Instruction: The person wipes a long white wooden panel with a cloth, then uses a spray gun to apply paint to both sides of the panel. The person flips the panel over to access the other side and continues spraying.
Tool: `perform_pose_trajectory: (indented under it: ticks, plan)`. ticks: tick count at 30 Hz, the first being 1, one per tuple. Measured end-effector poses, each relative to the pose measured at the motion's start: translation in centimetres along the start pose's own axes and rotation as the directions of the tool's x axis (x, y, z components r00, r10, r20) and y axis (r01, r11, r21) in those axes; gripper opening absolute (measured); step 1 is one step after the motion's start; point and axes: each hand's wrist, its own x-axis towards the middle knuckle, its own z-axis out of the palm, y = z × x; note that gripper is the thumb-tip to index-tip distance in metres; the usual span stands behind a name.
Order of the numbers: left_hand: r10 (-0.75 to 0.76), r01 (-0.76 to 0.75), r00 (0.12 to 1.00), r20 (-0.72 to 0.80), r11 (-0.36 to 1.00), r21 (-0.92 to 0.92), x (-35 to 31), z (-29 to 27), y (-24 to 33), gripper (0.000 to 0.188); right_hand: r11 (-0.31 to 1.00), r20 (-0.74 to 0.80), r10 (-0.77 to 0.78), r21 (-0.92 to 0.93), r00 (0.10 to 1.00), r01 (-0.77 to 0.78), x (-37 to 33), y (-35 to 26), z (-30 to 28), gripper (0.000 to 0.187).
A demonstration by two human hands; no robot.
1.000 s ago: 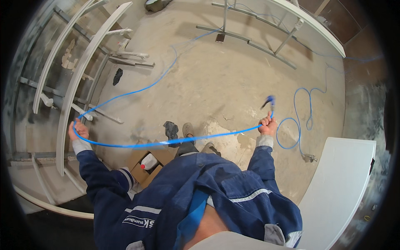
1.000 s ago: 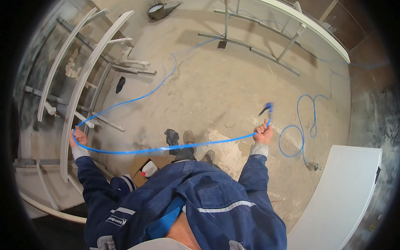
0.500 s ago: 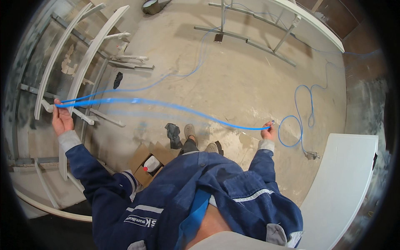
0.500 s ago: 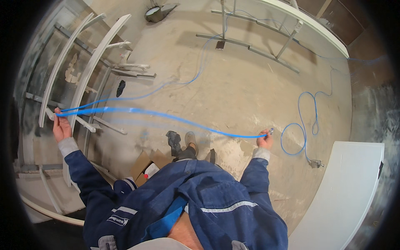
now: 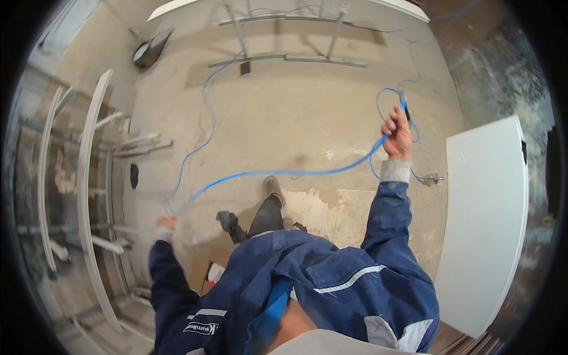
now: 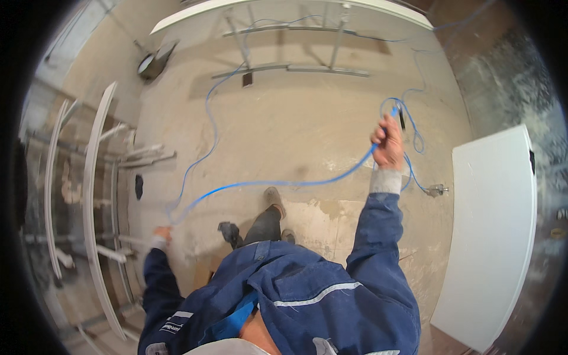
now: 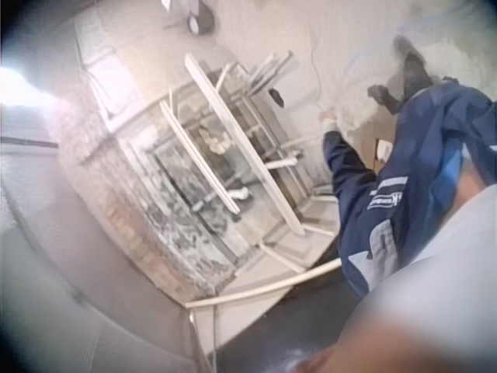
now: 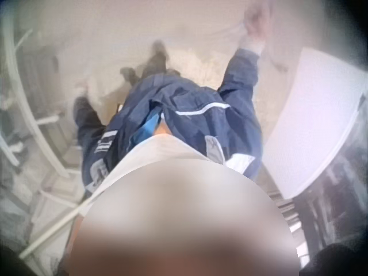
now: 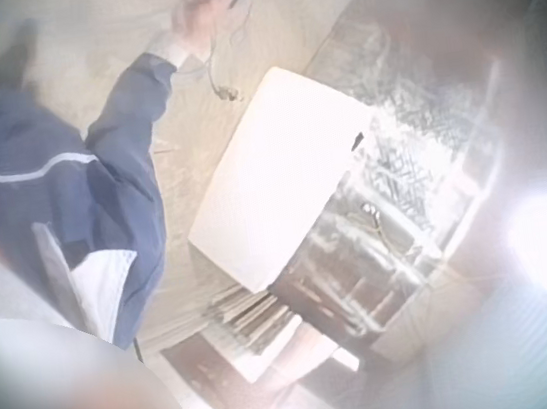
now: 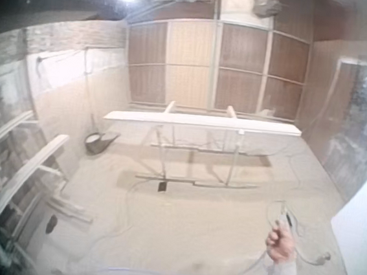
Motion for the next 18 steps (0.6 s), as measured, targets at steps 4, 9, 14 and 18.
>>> perform_pose_trajectory:
  ticks: [4,9,14,18]
  plan:
    - [0.337,-0.091,0.940,0.050,0.392,-0.916,-1.1,-5.6,22.1,0.081,0.936,0.135,0.063,-0.353,0.989,-0.012,5.7,1.0,7.5,0.022]
    - [0.667,-0.303,0.488,-0.563,-0.476,-0.826,-8.5,-24.6,46.5,0.059,0.578,0.205,0.385,-0.814,0.900,-0.062,6.7,8.8,12.7,0.025]
    - [0.659,-0.079,0.717,-0.226,-0.245,-0.966,-8.1,-34.0,58.5,0.036,0.472,-0.024,0.501,-0.830,0.865,-0.296,10.1,12.3,9.7,0.041]
    - [0.770,-0.135,0.635,-0.065,0.027,-0.990,-5.3,-36.9,65.3,0.037,0.507,-0.180,0.042,-0.844,0.983,-0.176,18.7,9.4,5.8,0.066]
